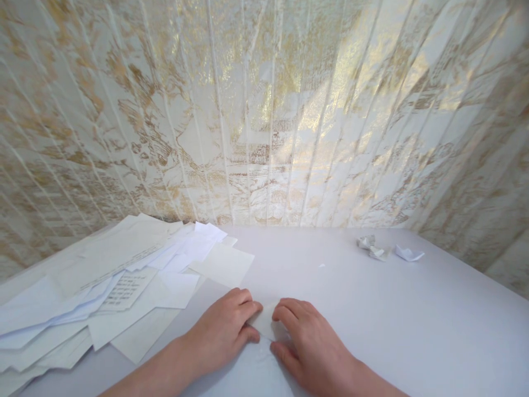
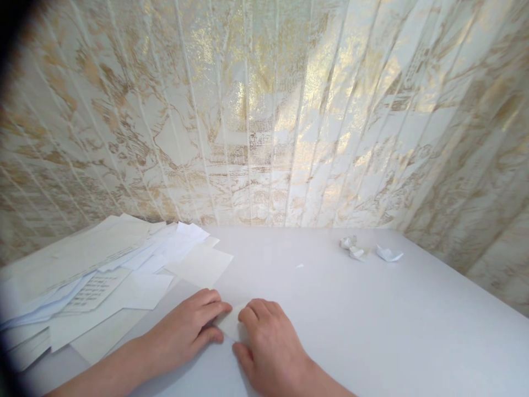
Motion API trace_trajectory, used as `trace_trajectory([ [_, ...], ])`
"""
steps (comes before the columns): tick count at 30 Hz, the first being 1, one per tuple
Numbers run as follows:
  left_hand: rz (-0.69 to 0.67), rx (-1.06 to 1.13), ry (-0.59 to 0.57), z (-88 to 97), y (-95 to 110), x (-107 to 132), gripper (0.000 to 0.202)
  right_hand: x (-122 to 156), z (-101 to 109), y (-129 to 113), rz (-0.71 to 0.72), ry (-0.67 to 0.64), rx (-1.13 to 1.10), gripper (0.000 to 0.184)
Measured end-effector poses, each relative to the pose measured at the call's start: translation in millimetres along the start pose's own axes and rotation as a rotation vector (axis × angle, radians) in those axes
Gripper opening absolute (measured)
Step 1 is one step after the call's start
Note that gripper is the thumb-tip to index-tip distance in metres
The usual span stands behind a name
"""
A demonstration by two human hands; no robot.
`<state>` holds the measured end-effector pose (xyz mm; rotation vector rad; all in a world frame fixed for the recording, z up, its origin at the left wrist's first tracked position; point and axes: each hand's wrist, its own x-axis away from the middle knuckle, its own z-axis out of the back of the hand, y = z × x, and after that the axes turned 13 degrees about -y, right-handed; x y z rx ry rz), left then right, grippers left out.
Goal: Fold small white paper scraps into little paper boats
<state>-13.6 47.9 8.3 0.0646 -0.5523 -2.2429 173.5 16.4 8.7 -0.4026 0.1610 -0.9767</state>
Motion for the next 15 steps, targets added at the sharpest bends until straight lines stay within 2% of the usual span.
trace_trajectory([
  [5, -0.045, -0.064, -0.033, 5.9, -4.5, 0.4, 0.018, 1.9, 10.2, 8.7, 0.031, -0.083, -0.085, 0.020],
  [12, -0.276, -0.105, -0.059, 15.5, -2.9, 4.6, 0.033, 1.5, 10.4, 8.7, 0.021, -0.089, -0.070, 0.025],
  [15, -0.318, -0.124, -0.059, 14.5, -4.8, 5.9, 0.034, 1.1, 11.2, 9.1, 0.021, -0.099, -0.065, 0.027],
])
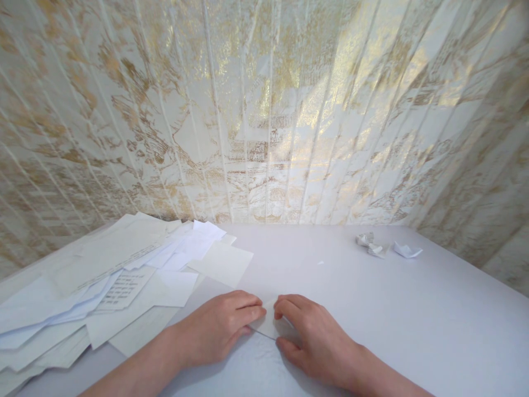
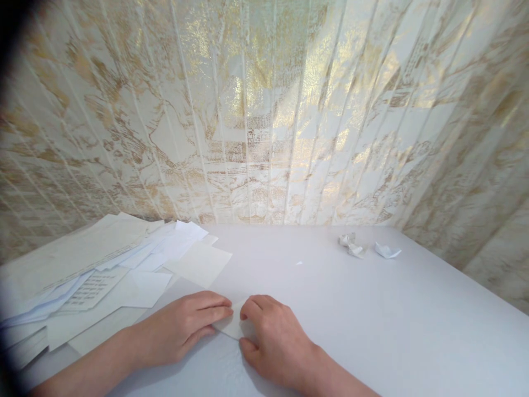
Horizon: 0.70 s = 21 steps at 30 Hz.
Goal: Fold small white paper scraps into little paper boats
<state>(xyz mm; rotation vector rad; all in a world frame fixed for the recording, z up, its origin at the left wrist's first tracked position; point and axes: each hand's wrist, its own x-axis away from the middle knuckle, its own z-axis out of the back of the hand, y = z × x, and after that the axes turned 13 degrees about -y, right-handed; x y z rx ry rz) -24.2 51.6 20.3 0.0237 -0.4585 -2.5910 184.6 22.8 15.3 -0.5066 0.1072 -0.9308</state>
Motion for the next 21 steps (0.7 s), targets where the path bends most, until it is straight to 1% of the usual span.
trace_trajectory([
  [3, -0.016, -0.021, 0.003, -3.7, -3.7, -1.0, 0.029, -0.7, 1.6, 0.2, -0.005, -0.010, 0.004, 0.028],
  [6, -0.035, -0.048, 0.029, -7.3, -7.9, -3.5, 0.023, -1.1, 2.3, 0.3, -0.006, -0.009, 0.002, 0.028],
  [10, -0.047, -0.117, 0.099, -12.7, -11.5, -5.5, 0.019, -0.9, 0.6, -0.2, 0.007, 0.001, 0.003, 0.026],
  [12, -0.043, -0.154, 0.127, -16.0, -11.9, -6.2, 0.019, -1.1, -0.4, -1.3, -0.012, 0.011, -0.002, 0.024],
  [15, -0.014, -0.170, 0.139, -19.5, -9.9, -7.8, 0.017, -2.0, -0.7, -3.8, -0.045, 0.002, -0.009, 0.023],
  [17, 0.031, -0.148, 0.131, -19.9, -7.2, -8.7, 0.018, -2.6, -0.7, -5.0, -0.058, -0.002, -0.012, 0.021],
  [19, 0.081, -0.121, 0.115, -19.4, -4.7, -8.2, 0.019, -2.9, -1.2, -5.3, -0.048, 0.002, -0.015, 0.021],
  [21, 0.128, -0.099, 0.098, -18.6, -3.2, -6.0, 0.019, -2.8, -2.5, -5.0, -0.007, 0.014, -0.016, 0.020],
])
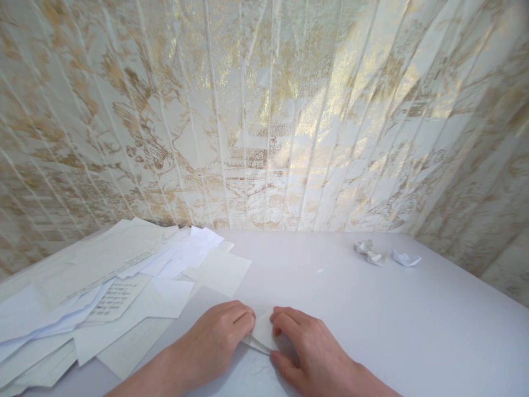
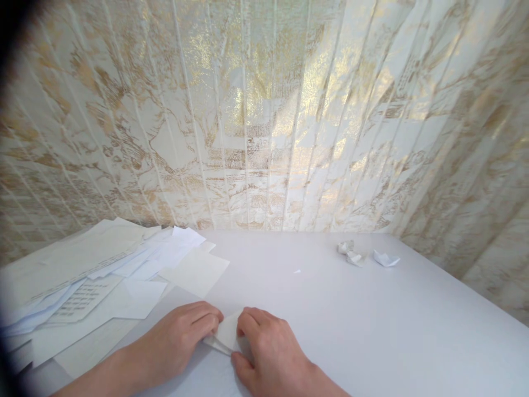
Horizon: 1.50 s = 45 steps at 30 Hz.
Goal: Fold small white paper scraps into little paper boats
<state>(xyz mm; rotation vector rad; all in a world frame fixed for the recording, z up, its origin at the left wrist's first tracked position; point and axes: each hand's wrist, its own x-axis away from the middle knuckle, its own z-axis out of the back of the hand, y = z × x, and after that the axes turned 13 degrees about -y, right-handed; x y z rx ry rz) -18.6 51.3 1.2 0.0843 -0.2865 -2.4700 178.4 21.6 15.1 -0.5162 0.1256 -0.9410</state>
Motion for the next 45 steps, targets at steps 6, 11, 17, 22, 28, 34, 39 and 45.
trace_trajectory([
  [6, 0.021, 0.079, -0.001, 6.8, 2.7, 7.2, 0.020, -0.1, -5.5, 1.7, 0.148, 0.074, 0.001, 0.019],
  [11, -0.060, 0.088, 0.002, 10.5, 14.7, 0.4, 0.017, -0.2, -8.7, 5.0, 0.226, 0.121, -0.049, 0.022],
  [17, -0.007, 0.097, -0.026, -6.4, 20.7, -6.1, 0.024, 1.5, -13.1, 8.6, 0.196, 0.164, -0.167, 0.023],
  [22, 0.196, 0.245, 0.010, -8.6, 28.3, -8.1, 0.023, -0.1, -15.9, 12.1, 0.117, 0.214, -0.249, 0.021],
  [28, 0.387, 0.224, -0.001, -4.4, 26.4, -12.0, 0.020, -3.5, -16.1, 10.2, -0.034, 0.296, -0.208, 0.018],
  [34, 0.408, 0.101, -0.009, -8.2, 20.1, -13.8, 0.023, -2.0, -17.0, 7.9, -0.099, 0.313, -0.109, 0.016],
  [39, 0.420, 0.048, -0.031, -6.8, 21.8, -15.4, 0.024, -1.8, -17.6, 6.8, -0.122, 0.293, -0.061, 0.015],
  [45, 0.443, 0.038, -0.024, -4.9, 23.4, -16.4, 0.025, -3.1, -17.9, 6.2, -0.122, 0.281, -0.010, 0.013],
])
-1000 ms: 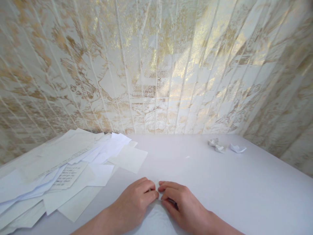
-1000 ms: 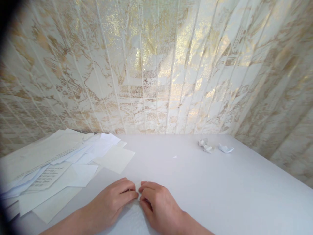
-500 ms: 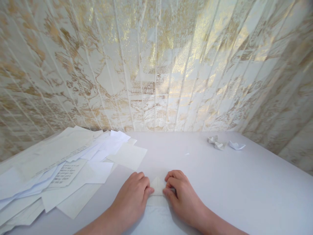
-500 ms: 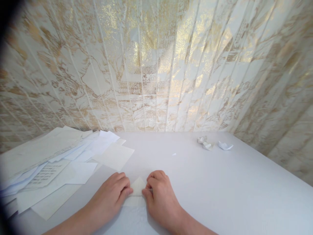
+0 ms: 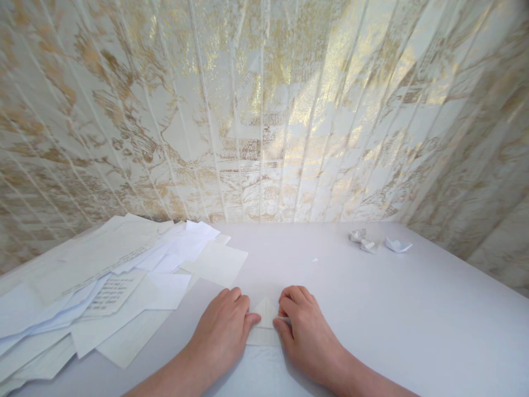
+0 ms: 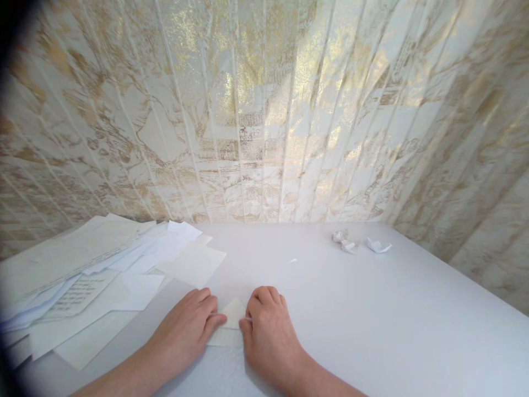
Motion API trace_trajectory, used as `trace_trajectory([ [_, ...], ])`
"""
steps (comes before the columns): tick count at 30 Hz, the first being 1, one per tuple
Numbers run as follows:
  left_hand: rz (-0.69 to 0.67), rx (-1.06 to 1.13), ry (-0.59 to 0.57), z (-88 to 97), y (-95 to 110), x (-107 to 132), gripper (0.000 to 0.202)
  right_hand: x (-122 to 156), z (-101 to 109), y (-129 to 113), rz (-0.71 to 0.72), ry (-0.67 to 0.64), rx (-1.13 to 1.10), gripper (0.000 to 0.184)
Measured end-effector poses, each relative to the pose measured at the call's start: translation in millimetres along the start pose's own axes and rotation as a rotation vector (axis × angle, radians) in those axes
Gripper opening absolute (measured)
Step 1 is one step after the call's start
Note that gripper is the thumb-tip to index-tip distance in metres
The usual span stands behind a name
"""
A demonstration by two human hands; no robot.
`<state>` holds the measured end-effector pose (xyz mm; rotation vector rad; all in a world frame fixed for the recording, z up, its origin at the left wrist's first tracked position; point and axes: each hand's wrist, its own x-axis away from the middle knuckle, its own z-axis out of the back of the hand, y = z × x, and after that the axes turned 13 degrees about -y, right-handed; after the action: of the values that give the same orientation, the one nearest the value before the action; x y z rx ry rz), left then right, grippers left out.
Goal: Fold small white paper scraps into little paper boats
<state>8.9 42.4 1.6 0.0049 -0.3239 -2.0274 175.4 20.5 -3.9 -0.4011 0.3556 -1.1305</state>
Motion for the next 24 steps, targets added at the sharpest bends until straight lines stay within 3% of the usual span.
trace_trajectory([
  [12, 0.067, -0.109, -0.023, 5.7, 6.4, -7.8, 0.040, 0.9, 0.8, -0.4, -0.015, -0.017, -0.008, 0.011],
  [19, 0.114, -0.038, -0.091, 14.3, 3.3, -7.1, 0.025, 0.4, 7.0, 2.9, -0.108, -0.021, -0.065, 0.012],
  [24, 0.142, 0.059, -0.210, 19.7, -8.5, -11.4, 0.016, -1.6, 9.9, 8.7, -0.115, -0.078, -0.085, 0.015],
])
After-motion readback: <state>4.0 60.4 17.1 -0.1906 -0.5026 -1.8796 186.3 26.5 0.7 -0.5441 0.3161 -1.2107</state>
